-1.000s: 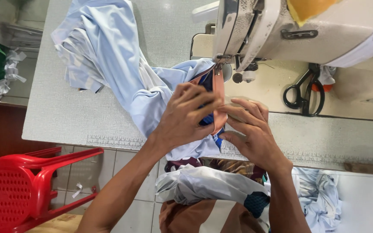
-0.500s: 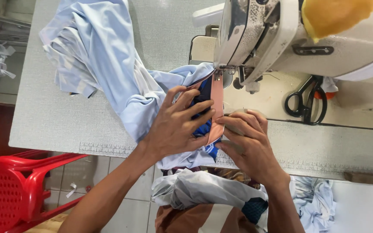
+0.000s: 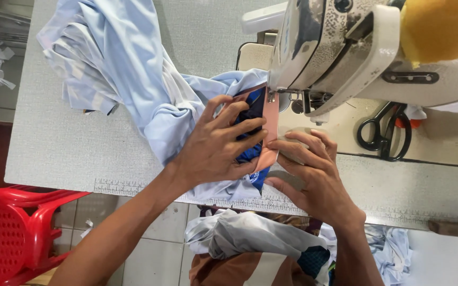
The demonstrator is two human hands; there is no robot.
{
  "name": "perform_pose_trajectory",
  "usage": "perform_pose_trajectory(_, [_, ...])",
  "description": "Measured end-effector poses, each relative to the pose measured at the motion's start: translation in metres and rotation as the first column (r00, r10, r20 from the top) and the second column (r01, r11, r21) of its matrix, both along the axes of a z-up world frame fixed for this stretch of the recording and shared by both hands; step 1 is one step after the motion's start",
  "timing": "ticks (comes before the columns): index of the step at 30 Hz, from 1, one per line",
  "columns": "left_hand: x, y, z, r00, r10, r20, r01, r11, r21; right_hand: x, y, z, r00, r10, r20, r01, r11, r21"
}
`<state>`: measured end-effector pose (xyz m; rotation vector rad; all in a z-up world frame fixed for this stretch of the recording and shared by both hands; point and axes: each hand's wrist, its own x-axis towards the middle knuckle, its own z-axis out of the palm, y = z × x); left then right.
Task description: Aligning fabric trim to a shirt and trimming the excess material using scissors at a sewing station
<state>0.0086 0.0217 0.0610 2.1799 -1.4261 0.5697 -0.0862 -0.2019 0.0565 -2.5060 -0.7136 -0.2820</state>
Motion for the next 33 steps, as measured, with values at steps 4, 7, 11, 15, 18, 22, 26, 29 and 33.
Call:
perform_pose_trajectory(4, [0.013,0.001,-0.005,1.000,-0.020,0.017,0.020,1.000,0.010,0.009,-0.002,0.002,1.000,-0.003,-0.016,0.002,0.999,-0.036])
perform_pose_trajectory(7, [0.023,-0.001,-0.008,0.998,-0.005,0.058,0.002,0.999,0.043,0.016,-0.004,0.000,0.999,-0.013,-0.039,0.011,0.999,-0.051])
perform_pose_trajectory(11, [0.036,-0.002,-0.012,0.998,-0.014,0.065,0.009,0.998,0.069,0.023,-0.005,-0.004,0.999,-0.023,-0.022,0.022,0.998,-0.065])
perform_pose_trajectory(15, [0.043,-0.003,-0.010,0.996,-0.048,0.075,0.046,0.998,0.038,0.025,-0.005,-0.002,0.999,-0.016,-0.030,0.016,0.999,-0.029])
perform_pose_trajectory(18, [0.038,-0.002,-0.014,0.991,-0.065,0.115,0.057,0.996,0.067,0.017,-0.004,-0.003,1.000,-0.015,-0.016,0.015,1.000,-0.021])
perform_pose_trajectory(22, [0.011,0.009,0.007,0.981,-0.191,-0.017,0.191,0.981,-0.035,0.014,-0.005,-0.007,1.000,0.010,0.030,-0.010,1.000,-0.006])
perform_pose_trajectory(26, [-0.003,0.038,0.017,0.992,-0.047,-0.113,0.056,0.996,0.073,0.010,-0.006,-0.008,0.997,0.036,0.071,-0.037,0.999,0.002])
perform_pose_trajectory(29, [-0.006,0.056,0.037,0.964,0.062,-0.257,-0.033,0.993,0.115,0.010,-0.004,-0.009,0.998,0.020,0.063,-0.015,0.996,-0.089])
perform_pose_trajectory(33, [-0.014,0.066,0.064,0.944,-0.020,-0.330,0.071,0.987,0.144,0.008,-0.004,-0.007,0.998,0.005,0.055,0.000,0.996,-0.094])
